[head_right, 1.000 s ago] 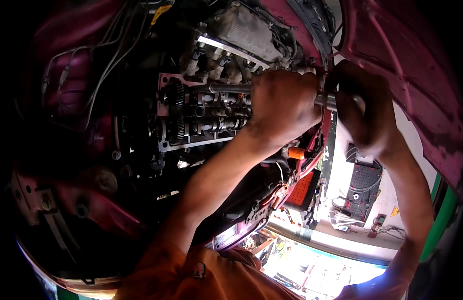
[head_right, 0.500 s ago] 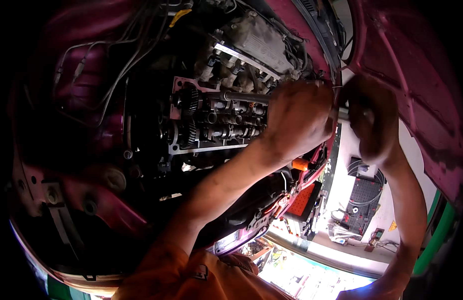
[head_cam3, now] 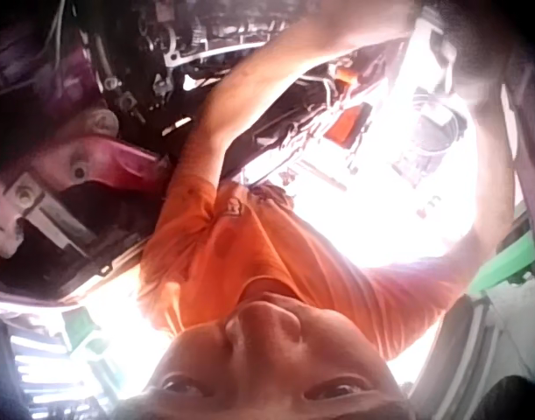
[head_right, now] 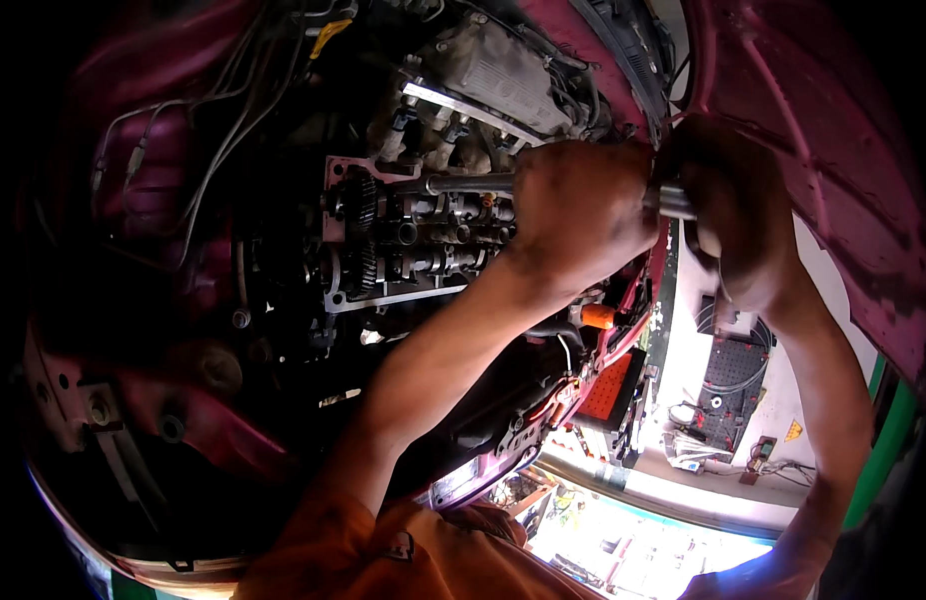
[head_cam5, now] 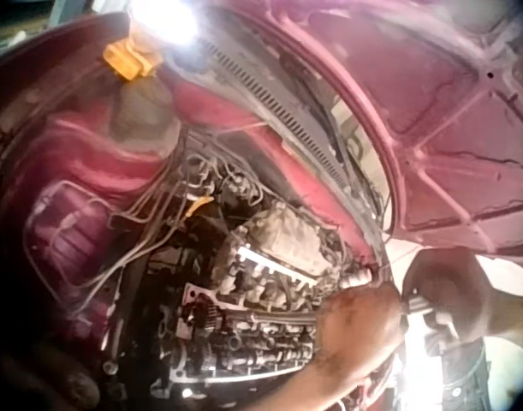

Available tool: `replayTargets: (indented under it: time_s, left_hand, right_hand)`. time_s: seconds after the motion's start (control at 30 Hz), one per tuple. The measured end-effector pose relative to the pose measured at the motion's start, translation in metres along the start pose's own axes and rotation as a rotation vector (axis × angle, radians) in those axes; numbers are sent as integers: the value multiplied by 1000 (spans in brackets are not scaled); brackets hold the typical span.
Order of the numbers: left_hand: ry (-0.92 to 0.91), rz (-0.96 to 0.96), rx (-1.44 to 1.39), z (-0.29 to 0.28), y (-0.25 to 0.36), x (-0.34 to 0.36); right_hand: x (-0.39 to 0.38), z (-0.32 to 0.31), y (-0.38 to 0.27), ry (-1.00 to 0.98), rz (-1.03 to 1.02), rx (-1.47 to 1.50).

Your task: The person uses a socket wrench and then a torque wrench to tighten bolts on the cylinder head of a car engine.

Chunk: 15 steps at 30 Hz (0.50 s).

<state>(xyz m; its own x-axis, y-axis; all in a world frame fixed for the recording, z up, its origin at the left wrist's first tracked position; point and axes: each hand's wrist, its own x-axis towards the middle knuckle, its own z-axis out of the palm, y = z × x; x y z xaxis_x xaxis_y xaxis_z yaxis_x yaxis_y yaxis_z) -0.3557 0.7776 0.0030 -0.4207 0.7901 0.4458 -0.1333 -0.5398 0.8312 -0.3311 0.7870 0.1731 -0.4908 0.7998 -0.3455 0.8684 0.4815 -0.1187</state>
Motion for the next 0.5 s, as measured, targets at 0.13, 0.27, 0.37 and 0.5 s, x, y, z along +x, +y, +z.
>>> replayTargets:
  time_s: [0.13, 0.27, 0.37, 0.5]
  left_hand:
    - [-42, 67, 89, -2, 2, -1]
    - [195, 120, 163, 4, -4, -2]
    - [-46, 32, 57, -5, -1, 4]
    - [-20, 78, 93, -1, 0, -2]
  right_hand:
    - [10, -15, 15, -56, -580, -425]
    - [-4, 0, 0, 75, 245, 305]
    - [11, -5, -2, -64, -234, -204]
    - [17, -15, 6, -135, -584, -503]
